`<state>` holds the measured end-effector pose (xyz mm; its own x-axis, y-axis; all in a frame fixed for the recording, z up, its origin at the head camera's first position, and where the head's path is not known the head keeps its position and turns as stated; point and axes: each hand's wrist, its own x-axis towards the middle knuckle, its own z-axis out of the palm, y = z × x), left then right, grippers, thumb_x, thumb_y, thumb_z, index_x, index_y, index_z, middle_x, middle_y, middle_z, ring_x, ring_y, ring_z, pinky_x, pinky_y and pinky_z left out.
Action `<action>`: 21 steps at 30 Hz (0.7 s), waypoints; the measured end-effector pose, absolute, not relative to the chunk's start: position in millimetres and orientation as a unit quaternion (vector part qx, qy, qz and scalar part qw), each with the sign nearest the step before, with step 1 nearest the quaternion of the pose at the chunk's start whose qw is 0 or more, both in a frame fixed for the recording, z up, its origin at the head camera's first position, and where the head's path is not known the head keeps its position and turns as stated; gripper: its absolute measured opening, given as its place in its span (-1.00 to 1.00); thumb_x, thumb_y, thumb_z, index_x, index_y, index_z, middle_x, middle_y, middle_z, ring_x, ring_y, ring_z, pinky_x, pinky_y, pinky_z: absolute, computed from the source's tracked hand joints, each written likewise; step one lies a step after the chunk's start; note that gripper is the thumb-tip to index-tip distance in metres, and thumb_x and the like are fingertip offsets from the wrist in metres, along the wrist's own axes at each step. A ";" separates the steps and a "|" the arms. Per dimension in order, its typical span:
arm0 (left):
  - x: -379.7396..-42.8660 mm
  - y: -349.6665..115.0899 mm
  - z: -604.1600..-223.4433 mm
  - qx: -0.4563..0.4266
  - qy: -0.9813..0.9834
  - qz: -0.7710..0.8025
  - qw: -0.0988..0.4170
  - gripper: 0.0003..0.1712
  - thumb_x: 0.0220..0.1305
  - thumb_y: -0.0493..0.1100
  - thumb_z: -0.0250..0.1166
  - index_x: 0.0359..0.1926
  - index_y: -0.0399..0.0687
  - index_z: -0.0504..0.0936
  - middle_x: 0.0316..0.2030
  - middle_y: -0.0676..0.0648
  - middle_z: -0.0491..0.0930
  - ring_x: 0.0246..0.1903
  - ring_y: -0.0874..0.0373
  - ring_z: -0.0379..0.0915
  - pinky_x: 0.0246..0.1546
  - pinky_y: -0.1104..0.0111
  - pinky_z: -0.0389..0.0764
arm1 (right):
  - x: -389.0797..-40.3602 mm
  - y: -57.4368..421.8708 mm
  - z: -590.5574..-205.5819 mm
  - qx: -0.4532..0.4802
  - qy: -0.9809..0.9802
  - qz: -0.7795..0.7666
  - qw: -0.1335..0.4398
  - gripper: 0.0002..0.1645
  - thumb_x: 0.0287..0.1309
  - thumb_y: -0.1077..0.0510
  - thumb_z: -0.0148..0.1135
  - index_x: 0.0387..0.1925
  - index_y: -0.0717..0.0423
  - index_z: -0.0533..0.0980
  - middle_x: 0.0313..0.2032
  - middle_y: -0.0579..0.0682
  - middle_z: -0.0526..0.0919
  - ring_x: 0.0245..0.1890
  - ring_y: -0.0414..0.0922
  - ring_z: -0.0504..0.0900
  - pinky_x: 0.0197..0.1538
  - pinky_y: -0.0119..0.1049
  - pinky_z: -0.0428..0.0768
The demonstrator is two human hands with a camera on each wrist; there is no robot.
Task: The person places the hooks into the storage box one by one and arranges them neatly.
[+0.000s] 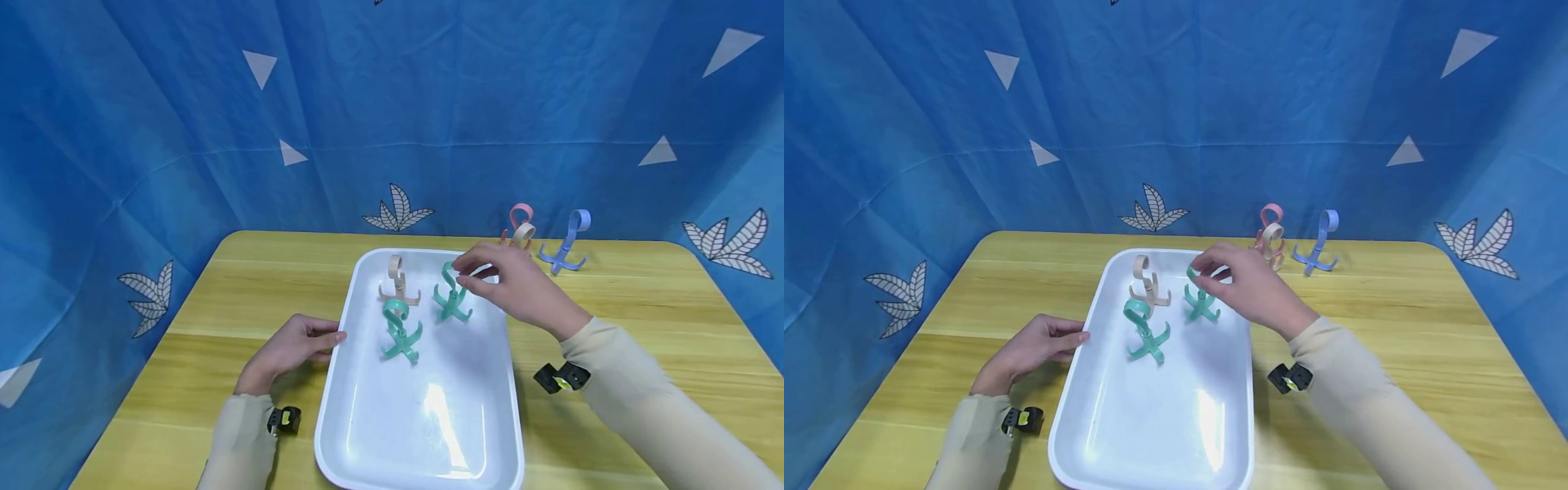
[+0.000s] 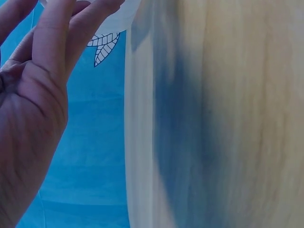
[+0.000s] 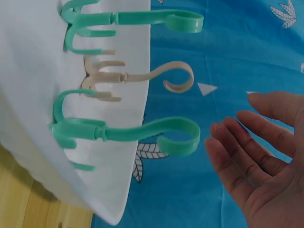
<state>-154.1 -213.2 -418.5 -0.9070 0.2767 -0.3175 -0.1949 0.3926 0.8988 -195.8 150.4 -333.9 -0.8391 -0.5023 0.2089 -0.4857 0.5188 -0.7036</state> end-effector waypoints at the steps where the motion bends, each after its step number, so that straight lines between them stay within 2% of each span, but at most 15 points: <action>1: -154.1 -213.5 -418.6 0.027 0.806 0.551 0.213 -0.48 0.33 -0.05 0.34 0.13 -0.36 0.60 -0.09 -0.20 0.67 -0.18 0.01 0.66 -0.17 0.23 0.70 | -195.7 152.2 -333.9 -0.282 0.871 -0.402 0.008 -0.77 0.30 0.22 0.26 -0.03 0.15 0.64 -0.10 0.01 0.66 -0.14 -0.07 0.66 -0.04 -0.04 0.64; 11: -154.7 -213.3 -420.0 0.036 0.799 0.561 0.214 -0.47 0.34 -0.06 0.33 0.14 -0.40 0.58 -0.06 -0.24 0.66 -0.14 -0.01 0.65 -0.18 0.22 0.70 | -196.0 175.6 -332.0 -0.259 0.874 -0.411 -0.018 -0.79 0.35 0.17 0.23 -0.03 0.09 0.63 -0.10 -0.08 0.63 -0.12 -0.10 0.64 -0.04 -0.14 0.63; 21: -153.0 -213.8 -418.3 0.050 0.791 0.571 0.213 -0.49 0.38 -0.11 0.29 0.16 -0.43 0.54 -0.02 -0.29 0.63 -0.12 -0.05 0.64 -0.17 0.20 0.70 | -196.4 195.0 -333.2 -0.211 0.888 -0.405 -0.062 -0.78 0.35 0.12 0.24 -0.03 0.05 0.64 -0.08 -0.13 0.62 -0.09 -0.20 0.59 -0.05 -0.35 0.57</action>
<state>-153.0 -213.8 -418.3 -0.9039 0.3228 -0.2805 -0.1643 0.3433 0.9247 -196.4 195.0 -333.2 -0.9031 -0.3255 0.2803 -0.4251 0.5832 -0.6923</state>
